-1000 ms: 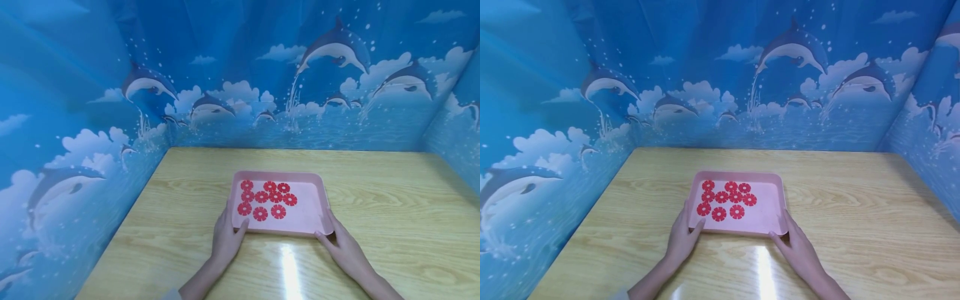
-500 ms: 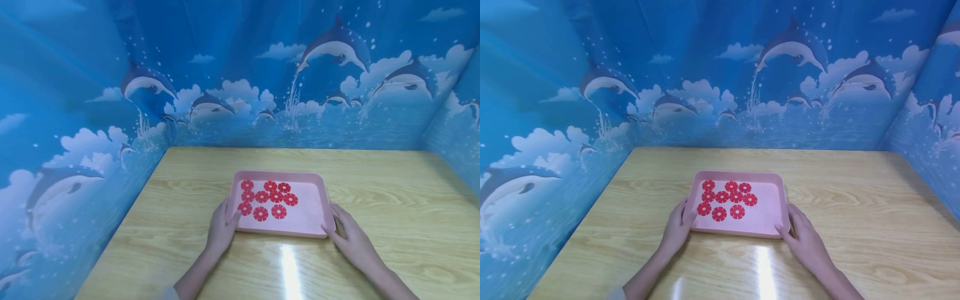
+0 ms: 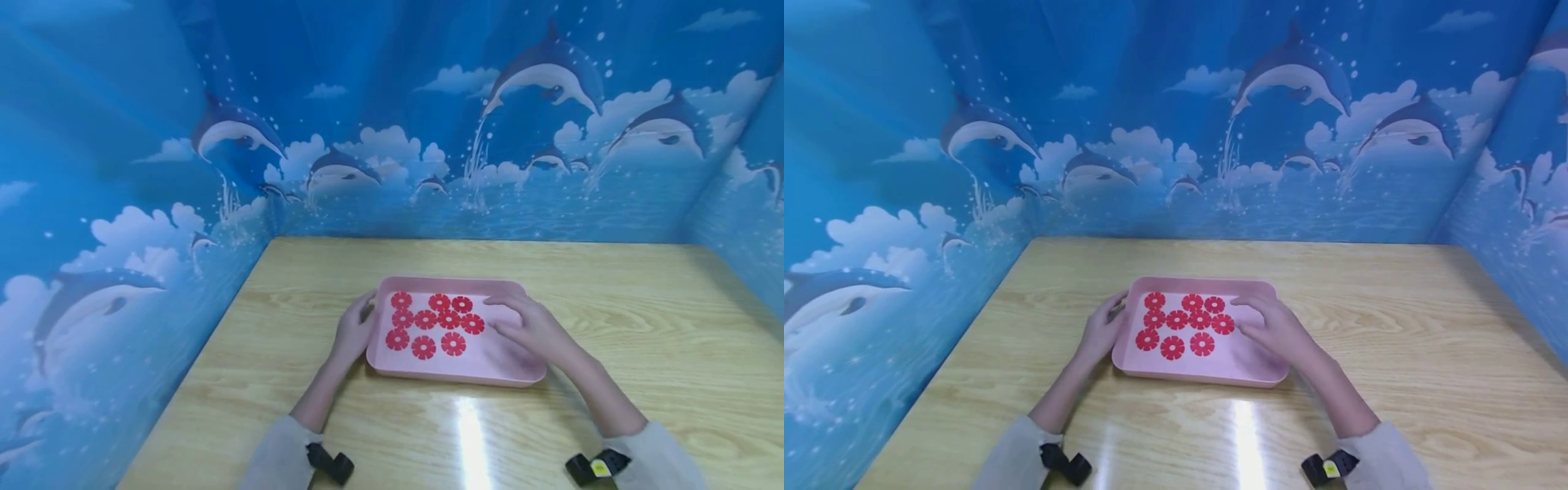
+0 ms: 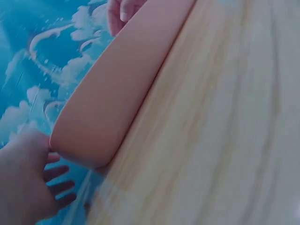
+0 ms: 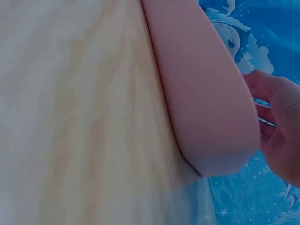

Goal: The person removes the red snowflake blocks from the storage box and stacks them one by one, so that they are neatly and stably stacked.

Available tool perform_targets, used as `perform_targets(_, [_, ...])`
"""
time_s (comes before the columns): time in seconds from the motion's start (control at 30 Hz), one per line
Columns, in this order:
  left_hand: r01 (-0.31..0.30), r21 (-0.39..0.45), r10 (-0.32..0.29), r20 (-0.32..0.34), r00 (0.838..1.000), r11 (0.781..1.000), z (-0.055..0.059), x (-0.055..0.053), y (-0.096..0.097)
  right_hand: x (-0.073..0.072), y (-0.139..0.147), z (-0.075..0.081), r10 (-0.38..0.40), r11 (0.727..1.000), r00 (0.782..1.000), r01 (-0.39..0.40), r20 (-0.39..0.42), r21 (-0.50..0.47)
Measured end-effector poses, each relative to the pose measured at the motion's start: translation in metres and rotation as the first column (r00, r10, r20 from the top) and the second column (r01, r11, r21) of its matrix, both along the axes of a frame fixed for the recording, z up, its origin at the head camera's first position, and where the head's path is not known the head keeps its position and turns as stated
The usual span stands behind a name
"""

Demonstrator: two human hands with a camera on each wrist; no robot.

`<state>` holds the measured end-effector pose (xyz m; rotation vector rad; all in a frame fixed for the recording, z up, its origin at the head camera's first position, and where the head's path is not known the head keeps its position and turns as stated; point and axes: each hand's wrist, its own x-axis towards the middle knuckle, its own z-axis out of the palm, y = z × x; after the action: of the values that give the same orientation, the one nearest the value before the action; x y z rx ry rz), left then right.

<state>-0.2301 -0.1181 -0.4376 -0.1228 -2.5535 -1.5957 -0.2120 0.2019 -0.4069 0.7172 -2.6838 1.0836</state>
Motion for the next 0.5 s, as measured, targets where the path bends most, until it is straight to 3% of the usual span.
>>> perform_targets(0.23, [0.124,0.123,-0.120,-0.037,0.992,0.985,-0.013,-0.002,-0.002,-0.023,-0.012,-0.012,0.064,0.997,0.990,-0.058,0.126,-0.046])
perform_targets(0.33, [0.125,0.120,-0.117,-0.066,0.991,0.985,-0.016,-0.001,-0.003,-0.026,-0.014,-0.019,0.086,0.996,0.986,-0.082,0.144,-0.032])
perform_targets(0.5, [0.108,0.117,-0.102,-0.054,0.993,0.987,-0.019,-0.001,-0.007,-0.028,-0.018,-0.024,0.080,0.995,0.987,-0.087,0.136,0.043])
